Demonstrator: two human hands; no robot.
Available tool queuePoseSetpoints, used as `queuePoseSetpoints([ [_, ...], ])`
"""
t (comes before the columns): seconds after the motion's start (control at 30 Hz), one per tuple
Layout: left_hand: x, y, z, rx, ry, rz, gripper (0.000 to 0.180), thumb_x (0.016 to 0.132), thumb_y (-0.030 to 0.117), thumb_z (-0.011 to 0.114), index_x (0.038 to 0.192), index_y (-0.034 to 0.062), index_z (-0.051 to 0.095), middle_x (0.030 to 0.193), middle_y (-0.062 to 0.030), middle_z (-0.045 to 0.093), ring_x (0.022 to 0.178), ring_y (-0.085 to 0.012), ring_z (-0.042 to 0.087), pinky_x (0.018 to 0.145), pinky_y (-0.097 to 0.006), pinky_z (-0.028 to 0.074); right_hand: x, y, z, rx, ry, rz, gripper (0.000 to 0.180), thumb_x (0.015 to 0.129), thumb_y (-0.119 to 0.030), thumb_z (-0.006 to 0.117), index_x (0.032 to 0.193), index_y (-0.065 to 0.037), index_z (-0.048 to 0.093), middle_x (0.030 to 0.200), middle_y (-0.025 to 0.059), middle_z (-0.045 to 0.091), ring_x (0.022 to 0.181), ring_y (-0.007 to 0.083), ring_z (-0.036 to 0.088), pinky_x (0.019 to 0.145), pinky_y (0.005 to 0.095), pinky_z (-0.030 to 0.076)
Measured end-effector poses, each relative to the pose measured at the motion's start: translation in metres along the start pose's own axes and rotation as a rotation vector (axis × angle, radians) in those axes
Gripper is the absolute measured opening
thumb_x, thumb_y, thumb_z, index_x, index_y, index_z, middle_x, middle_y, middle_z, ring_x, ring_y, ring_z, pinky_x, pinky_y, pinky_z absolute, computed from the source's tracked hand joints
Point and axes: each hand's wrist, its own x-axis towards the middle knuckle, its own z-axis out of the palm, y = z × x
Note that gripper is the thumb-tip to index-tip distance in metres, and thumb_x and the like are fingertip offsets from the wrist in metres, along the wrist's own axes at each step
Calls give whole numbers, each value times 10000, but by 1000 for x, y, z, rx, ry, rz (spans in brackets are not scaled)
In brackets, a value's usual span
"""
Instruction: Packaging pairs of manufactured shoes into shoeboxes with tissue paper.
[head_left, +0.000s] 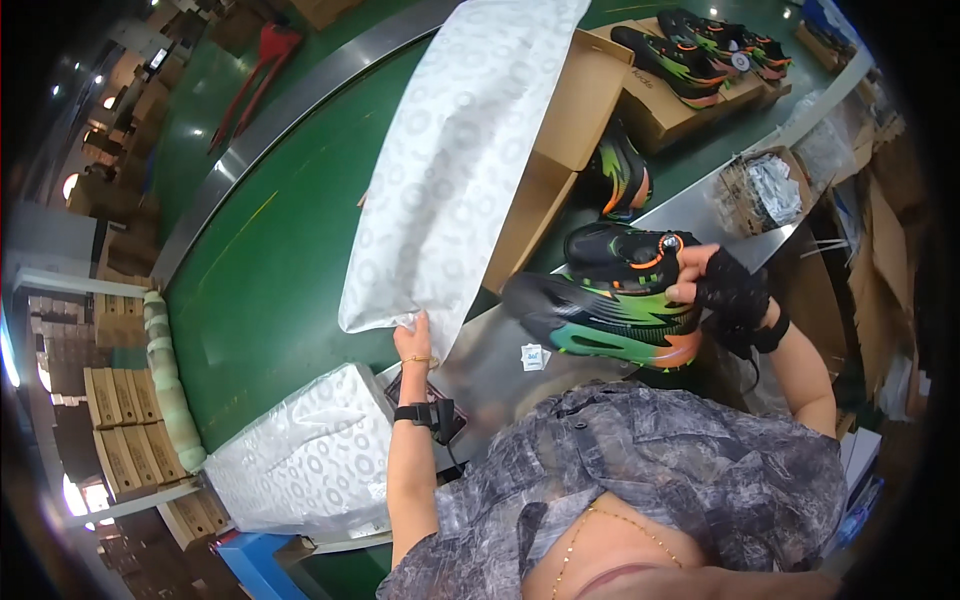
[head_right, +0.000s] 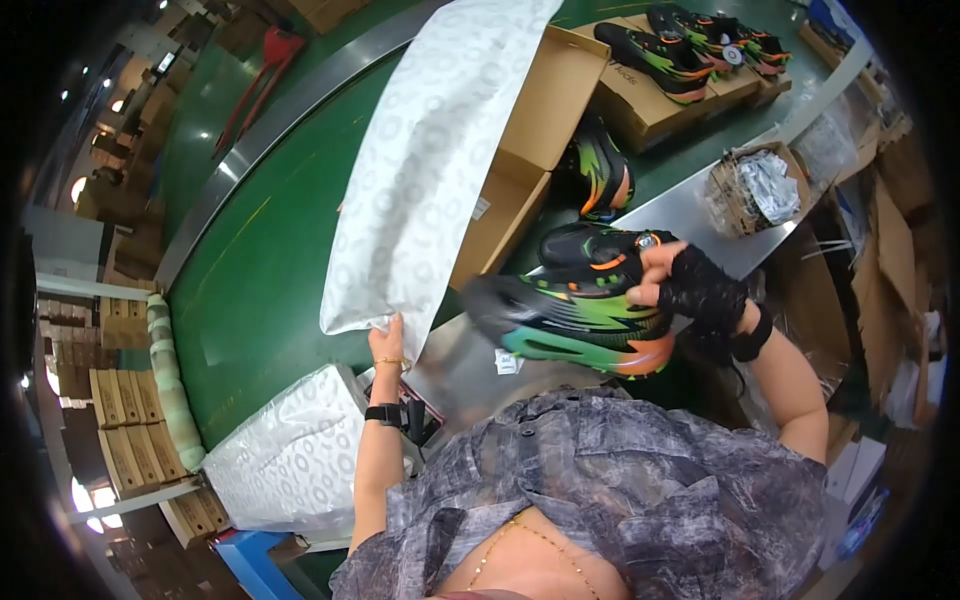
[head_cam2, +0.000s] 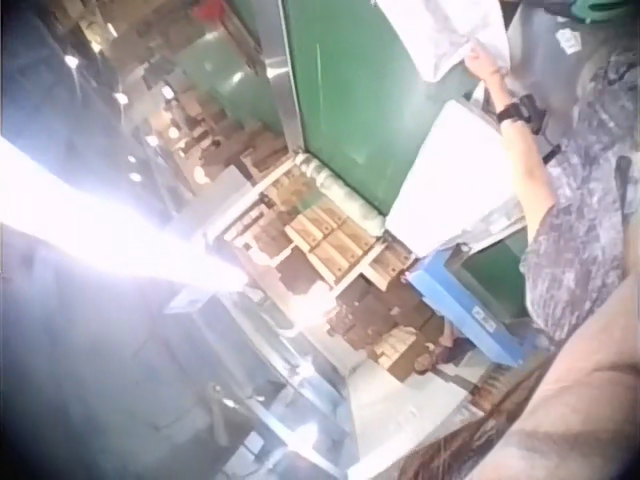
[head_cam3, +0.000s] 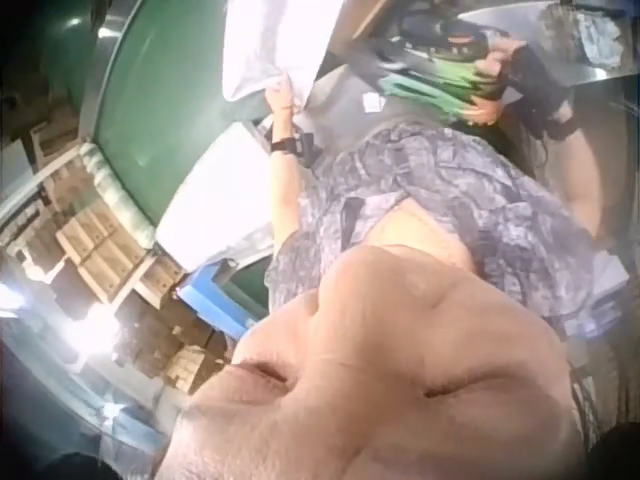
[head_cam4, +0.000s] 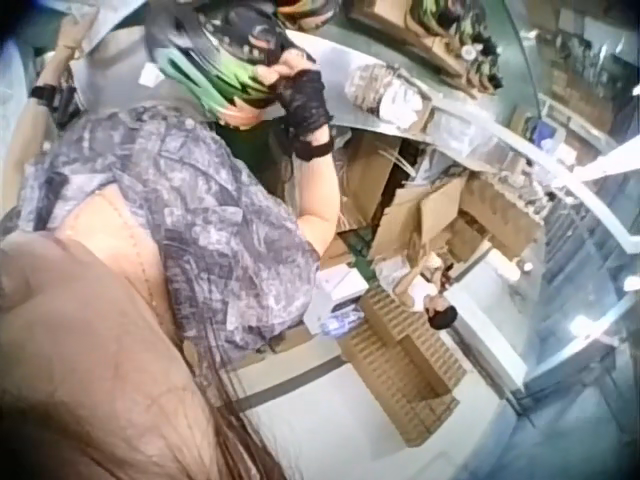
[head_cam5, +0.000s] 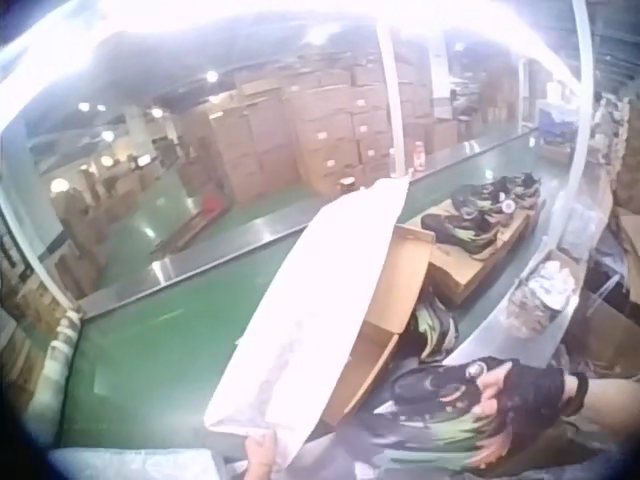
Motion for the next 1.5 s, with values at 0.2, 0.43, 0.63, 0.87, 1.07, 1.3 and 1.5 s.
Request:
queuePoseSetpoints([
  [0.2,-1,-12,-25,297,15,-46,491,699,389,642,613,-79,522,607,-223,555,594,-267,568,578,-391,426,110,-52,22,-342,65,-807,219,773,-217,571,868,-20,585,674,-20,536,558,61,447,529,213,368],
  [0.43,7,-18,-77,-250,-87,-429,229,770,103,600,959,-25,580,882,-71,616,726,-174,601,612,-284,476,231,-32,87,181,-69,-290,300,774,-305,603,817,-7,608,718,11,585,633,59,511,579,190,407],
  [0.63,42,67,-108,-546,-223,-449,277,778,66,576,1028,-43,526,943,-112,599,772,-206,610,710,-325,510,283,70,111,-88,115,-158,282,663,-266,667,678,-6,560,622,52,551,590,118,522,539,277,422],
  [0.87,80,169,-44,-700,-385,-187,243,782,120,602,978,-14,545,871,-66,589,747,-145,584,681,-304,502,259,48,168,120,1,3,268,709,-180,607,912,-5,590,684,16,557,607,127,521,572,252,434],
  [1.07,81,159,51,-673,-479,-281,478,830,390,533,1090,-8,481,1124,-146,497,942,-239,545,753,-336,454,249,41,162,-652,-331,-404,257,751,-146,577,999,-77,562,961,91,580,835,158,551,770,316,433],
  [1.3,78,127,81,1010,-424,571,544,826,498,387,1107,61,549,1196,-140,486,1161,-281,394,958,-561,171,247,42,28,463,383,-403,736,802,-83,524,1336,-34,19,1074,167,505,791,190,606,555,223,460],
  [1.5,84,149,79,1248,-647,174,616,777,605,383,1002,81,615,1129,-123,540,1106,-272,455,921,-617,184,120,39,-14,-137,755,-467,404,798,-156,588,1151,-51,421,1007,67,497,782,118,505,699,251,429],
])
